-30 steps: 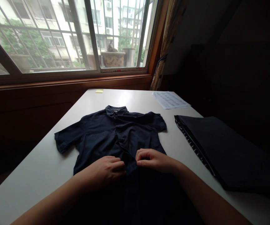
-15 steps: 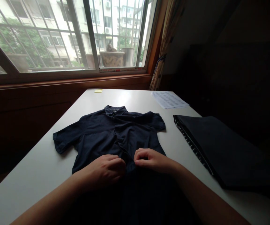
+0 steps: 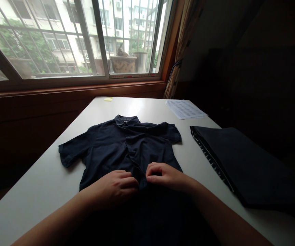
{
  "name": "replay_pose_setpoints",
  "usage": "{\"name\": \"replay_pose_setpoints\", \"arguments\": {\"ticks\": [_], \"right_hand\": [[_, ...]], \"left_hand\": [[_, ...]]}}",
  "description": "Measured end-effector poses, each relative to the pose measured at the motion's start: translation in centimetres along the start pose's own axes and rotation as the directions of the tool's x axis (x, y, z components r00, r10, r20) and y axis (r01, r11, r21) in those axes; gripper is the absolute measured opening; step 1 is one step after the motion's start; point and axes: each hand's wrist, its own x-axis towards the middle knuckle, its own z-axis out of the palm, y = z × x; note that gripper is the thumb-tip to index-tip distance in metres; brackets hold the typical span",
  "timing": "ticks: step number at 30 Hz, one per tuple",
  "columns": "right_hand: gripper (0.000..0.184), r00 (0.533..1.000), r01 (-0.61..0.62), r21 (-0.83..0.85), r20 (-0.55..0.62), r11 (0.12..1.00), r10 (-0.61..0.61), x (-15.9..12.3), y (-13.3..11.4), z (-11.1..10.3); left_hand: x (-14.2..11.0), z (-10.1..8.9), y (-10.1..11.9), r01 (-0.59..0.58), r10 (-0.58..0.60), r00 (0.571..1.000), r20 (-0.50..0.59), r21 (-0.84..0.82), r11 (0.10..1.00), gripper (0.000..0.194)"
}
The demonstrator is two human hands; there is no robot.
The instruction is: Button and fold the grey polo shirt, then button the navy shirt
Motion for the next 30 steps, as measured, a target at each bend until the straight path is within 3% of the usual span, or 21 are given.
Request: {"name": "replay_pose_setpoints", "arguments": {"ticks": [8,15,22,30], "right_hand": [[0.019,1.0,-0.011,-0.032,-0.023,0.999,0.01,0.3,0.1,0.5],[0.019,1.0,0.005,-0.018,-0.021,1.0,-0.005,0.3,-0.1,0.7],[0.018,0.999,0.018,-0.017,-0.037,1.0,-0.019,0.4,-0.3,1.0],[0.021,0.999,0.041,-0.009,-0.021,0.999,-0.041,0.5,0.1,1.1]], "left_hand": [[-0.3,0.6,-0.2,0.01,-0.01,1.0,-0.023,-0.008,1.0,0.01],[-0.1,1.1,-1.0,0.169,-0.185,0.944,-0.272,-0.082,0.982,0.026],[0.6,1.8,-0.9,0.23,-0.236,0.944,-0.23,-0.052,0.972,0.027],[0.8,1.7,-0.6,0.164,-0.173,0.961,-0.218,-0.06,0.985,0.021]]}}
